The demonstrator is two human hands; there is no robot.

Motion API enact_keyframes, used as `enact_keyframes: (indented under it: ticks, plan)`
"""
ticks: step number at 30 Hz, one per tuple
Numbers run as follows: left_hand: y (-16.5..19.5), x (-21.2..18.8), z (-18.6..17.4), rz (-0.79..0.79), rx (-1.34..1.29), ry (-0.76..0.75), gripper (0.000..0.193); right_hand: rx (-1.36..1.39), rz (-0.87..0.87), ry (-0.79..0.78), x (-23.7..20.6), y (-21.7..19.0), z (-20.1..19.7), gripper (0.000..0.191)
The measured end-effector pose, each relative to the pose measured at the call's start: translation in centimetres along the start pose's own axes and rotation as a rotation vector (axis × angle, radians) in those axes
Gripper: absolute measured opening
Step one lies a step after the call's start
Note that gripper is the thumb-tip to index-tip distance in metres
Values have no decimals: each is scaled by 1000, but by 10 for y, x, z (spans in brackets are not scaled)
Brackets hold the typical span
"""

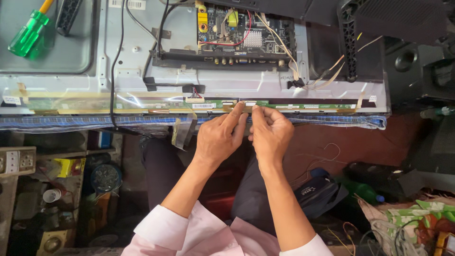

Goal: The person inspects a small orange plastic component with a magnifying glass, then applies a strip of tape to a circuit board inside a disassembled television chassis. The person uses both hands to align and press the tape onto the board.

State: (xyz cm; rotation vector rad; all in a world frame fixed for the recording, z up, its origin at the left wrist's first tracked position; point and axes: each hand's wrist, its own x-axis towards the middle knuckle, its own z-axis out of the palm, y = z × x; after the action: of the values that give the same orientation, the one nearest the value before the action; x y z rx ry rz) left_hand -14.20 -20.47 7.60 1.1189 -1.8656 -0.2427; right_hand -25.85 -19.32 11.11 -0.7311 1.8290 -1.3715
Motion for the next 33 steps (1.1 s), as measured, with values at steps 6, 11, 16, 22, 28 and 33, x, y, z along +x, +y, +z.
enact_keyframes:
  ticks: [6, 11, 16, 22, 28, 33]
  plan:
    - [1, 0, 0, -11, -9, 5, 34, 9, 1, 5, 2, 0, 1, 21]
    - [5, 2, -2, -33, -71, 35, 33, 23, -6, 2, 0, 1, 1, 21]
    - [10, 6, -5, -155, -196, 9, 22, 10, -9, 1, 0, -1, 1, 22]
    - [11, 8, -8, -203, -166, -34, 21, 63, 29, -11, -3, -3, 0, 23]
    - [10, 9, -7, -160, -202, -6, 20, 143, 111, -43, -7, -2, -6, 22]
    - [9, 9, -7, -197, -196, -51, 22, 146, 145, -45, -4, 1, -6, 20]
